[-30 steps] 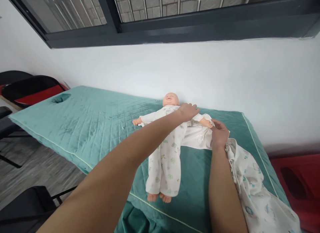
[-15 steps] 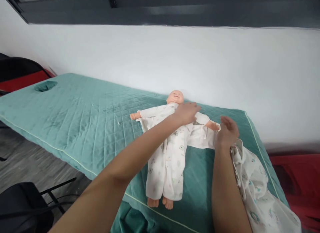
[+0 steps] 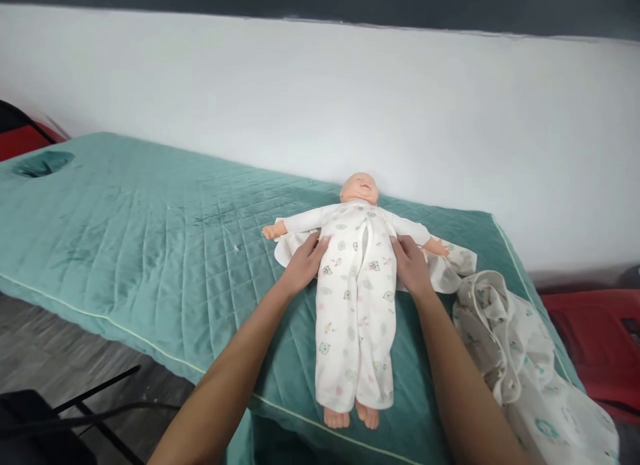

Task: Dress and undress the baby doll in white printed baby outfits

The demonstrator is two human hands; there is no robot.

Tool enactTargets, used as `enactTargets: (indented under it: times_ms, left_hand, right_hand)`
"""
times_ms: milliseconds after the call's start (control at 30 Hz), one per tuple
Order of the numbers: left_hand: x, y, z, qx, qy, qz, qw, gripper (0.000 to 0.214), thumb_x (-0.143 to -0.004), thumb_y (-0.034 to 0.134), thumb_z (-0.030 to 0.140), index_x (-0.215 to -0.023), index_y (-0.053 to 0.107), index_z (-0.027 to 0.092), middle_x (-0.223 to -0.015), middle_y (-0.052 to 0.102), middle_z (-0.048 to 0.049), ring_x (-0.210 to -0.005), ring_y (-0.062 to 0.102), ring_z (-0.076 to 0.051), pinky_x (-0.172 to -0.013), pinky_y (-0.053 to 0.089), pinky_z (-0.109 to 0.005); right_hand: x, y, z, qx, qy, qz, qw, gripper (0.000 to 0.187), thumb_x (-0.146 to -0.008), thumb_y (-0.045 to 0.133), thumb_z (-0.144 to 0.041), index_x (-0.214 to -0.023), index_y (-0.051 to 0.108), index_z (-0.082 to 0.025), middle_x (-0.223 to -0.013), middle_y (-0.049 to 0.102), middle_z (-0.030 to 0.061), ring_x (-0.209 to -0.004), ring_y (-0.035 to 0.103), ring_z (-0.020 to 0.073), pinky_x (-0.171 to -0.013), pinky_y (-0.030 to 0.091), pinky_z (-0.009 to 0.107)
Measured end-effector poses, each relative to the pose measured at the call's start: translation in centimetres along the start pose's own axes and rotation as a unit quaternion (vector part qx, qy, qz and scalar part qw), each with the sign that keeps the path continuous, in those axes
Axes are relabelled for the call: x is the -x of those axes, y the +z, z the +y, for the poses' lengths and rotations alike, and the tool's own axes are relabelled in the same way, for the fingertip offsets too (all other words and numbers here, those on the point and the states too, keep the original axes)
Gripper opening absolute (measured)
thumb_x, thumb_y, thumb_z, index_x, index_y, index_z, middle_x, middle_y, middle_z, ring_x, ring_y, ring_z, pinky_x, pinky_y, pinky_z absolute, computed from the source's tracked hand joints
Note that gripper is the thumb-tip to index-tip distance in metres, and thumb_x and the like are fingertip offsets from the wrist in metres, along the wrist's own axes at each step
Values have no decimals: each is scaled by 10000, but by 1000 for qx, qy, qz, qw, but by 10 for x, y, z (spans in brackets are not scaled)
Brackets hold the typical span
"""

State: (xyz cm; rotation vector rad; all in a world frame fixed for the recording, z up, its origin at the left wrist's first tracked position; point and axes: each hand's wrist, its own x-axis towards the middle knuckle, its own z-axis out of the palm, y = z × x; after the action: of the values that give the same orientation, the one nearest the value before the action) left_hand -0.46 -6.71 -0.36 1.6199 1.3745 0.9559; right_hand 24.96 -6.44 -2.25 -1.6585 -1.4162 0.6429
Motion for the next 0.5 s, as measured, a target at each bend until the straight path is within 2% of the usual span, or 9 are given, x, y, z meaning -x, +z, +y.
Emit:
enactTargets:
  times_ms: [100,200,300,367,433,500]
  left_hand:
    - [-14,1,4,10,19,-16,1000,490,-989,371,577,-1263,593,236,-1294,662,-28,-1223,578,-210,-1021,459,-290]
    - [-28,-3,-1,-25,24,-16,999,493,-979,385,593,-1206,628,230,-1201,697,-38,-1131,615,-222,-982,478,-317]
    - [-47,-2,-1,-69,56,48,995,466,-963,445,571,-1140,651,192,-1068,715,-60,-1002,643,-220,-956,488,-351]
    - [-62,2,5,-71,104,84,988,425,-953,491,529,-1141,651,183,-1132,699,-79,-1058,635,-221,-994,478,-360]
    - [-77,9,16,-59,138,62,987,422,-942,522,514,-1195,638,197,-1254,665,-90,-1168,608,-228,-1039,463,-363]
    - [-88,16,26,-48,156,0,987,447,-942,529,519,-1265,614,222,-1345,634,-81,-1250,580,-228,-1080,443,-362]
  right_hand:
    - [1,1,3,-45,-1,43,998,433,-899,511,-647,-913,616,-227,-860,671,3,-843,572,209,-784,423,335]
    - [0,1,4,-62,0,81,995,419,-886,541,-627,-929,635,-221,-889,689,16,-862,587,214,-801,444,339]
    - [-3,4,7,-40,1,87,995,424,-887,544,-622,-918,648,-212,-894,704,36,-862,598,220,-810,460,354]
    - [-5,6,9,-46,-6,108,993,411,-885,566,-600,-981,643,-209,-939,708,51,-875,615,216,-827,481,364]
    - [-5,9,10,-69,-30,133,988,419,-876,603,-561,-1108,620,-213,-1057,701,71,-942,635,213,-858,506,372]
    - [-5,10,10,-86,-60,129,986,451,-885,607,-526,-1225,594,-231,-1211,673,88,-1067,634,218,-920,518,386]
